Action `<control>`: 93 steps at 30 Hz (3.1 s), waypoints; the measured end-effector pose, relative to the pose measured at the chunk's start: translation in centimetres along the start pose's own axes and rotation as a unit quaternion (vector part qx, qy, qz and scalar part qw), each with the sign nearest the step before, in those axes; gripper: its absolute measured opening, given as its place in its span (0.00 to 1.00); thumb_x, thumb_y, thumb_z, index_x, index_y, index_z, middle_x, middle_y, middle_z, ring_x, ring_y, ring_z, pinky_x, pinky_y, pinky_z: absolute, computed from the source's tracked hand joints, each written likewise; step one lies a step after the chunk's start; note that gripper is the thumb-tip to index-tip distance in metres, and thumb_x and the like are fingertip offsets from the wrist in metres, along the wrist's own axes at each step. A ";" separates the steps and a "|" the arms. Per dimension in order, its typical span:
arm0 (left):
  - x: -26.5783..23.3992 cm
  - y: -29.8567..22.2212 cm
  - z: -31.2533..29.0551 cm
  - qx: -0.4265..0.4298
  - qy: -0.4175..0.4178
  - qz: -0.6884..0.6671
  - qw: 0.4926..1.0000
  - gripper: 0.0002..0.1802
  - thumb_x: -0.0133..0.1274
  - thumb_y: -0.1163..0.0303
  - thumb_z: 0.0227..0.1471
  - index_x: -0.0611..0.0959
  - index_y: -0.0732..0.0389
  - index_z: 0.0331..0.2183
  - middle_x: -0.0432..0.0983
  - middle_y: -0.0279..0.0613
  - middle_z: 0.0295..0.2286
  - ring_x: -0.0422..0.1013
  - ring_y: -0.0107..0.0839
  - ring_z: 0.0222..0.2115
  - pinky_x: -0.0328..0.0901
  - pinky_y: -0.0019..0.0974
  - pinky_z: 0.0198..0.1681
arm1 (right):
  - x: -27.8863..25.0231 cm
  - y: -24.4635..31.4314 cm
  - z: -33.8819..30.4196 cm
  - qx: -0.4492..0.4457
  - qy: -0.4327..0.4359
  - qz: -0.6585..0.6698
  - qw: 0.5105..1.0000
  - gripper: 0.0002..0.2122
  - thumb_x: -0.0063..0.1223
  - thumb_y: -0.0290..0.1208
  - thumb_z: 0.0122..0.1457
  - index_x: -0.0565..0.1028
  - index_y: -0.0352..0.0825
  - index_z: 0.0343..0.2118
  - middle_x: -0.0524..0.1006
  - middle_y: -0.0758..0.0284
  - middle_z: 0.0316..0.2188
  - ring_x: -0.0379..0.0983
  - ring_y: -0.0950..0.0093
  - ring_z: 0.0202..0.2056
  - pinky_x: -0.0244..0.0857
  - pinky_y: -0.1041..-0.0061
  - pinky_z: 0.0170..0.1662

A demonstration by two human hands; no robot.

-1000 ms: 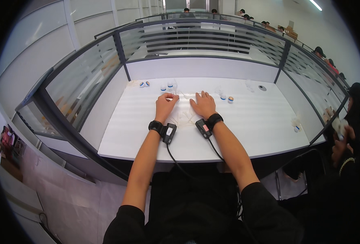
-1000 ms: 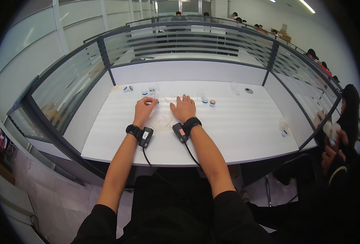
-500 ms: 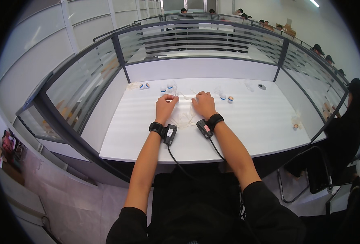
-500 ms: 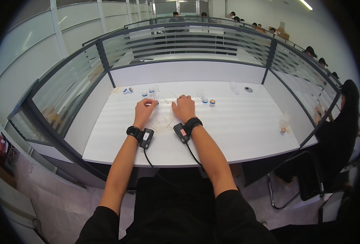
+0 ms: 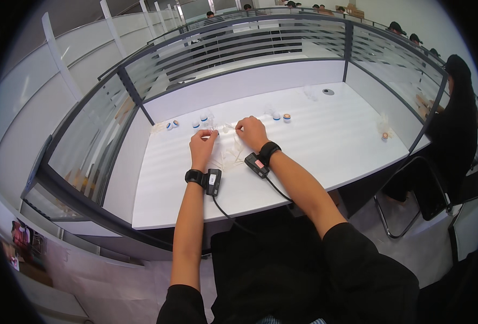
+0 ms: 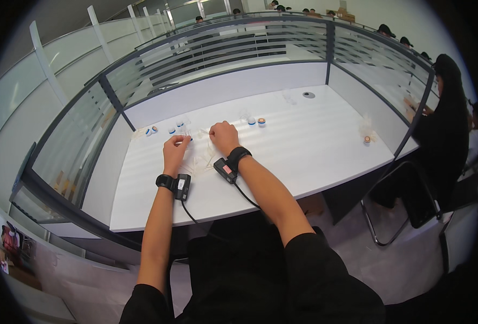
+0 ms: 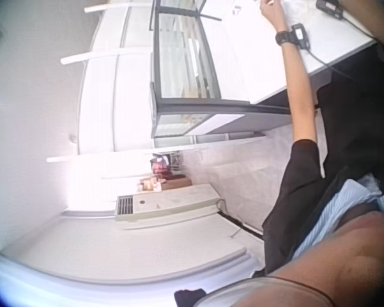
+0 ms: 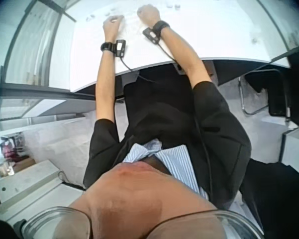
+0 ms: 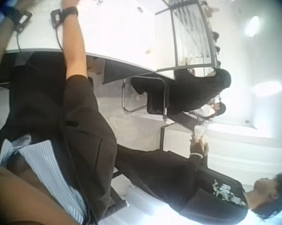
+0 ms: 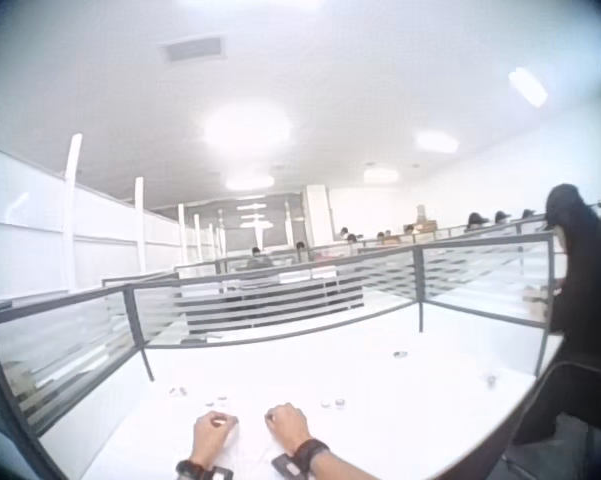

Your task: The person inserts feathers individually into the holes of a shuttlecock base to assemble the final product on a white desk.

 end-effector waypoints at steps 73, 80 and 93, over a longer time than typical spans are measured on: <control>-0.4 2.0 0.5 -0.047 0.025 0.008 0.999 0.23 0.61 0.54 0.50 0.84 0.67 0.36 0.79 0.39 0.30 0.72 0.25 0.29 0.65 0.29 0.36 | -31.4 -29.1 -10.8 0.366 -0.009 0.173 0.914 0.24 0.42 0.47 0.67 0.74 0.33 0.55 0.73 0.61 0.55 0.67 0.70 0.57 0.56 0.76 0.59; -0.8 3.1 0.8 -0.006 0.020 -0.001 1.000 0.22 0.62 0.54 0.49 0.84 0.67 0.33 0.80 0.39 0.29 0.72 0.25 0.28 0.66 0.29 0.33 | -27.4 -25.3 -9.5 0.257 0.036 0.141 0.955 0.22 0.43 0.44 0.66 0.75 0.32 0.54 0.75 0.63 0.53 0.69 0.72 0.54 0.57 0.77 0.58; 0.0 1.1 0.3 -0.013 0.005 -0.038 0.999 0.21 0.65 0.56 0.47 0.86 0.66 0.33 0.80 0.40 0.25 0.73 0.26 0.24 0.66 0.29 0.30 | -8.4 -3.9 -5.9 0.246 -0.009 0.251 0.936 0.23 0.50 0.49 0.60 0.77 0.37 0.51 0.76 0.53 0.50 0.70 0.59 0.56 0.61 0.70 0.57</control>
Point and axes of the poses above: each hand's wrist, its own z-axis towards the middle knuckle, its own x-axis out of the palm, y = z × x, the point moved 4 cm from there along z, towards the middle knuckle
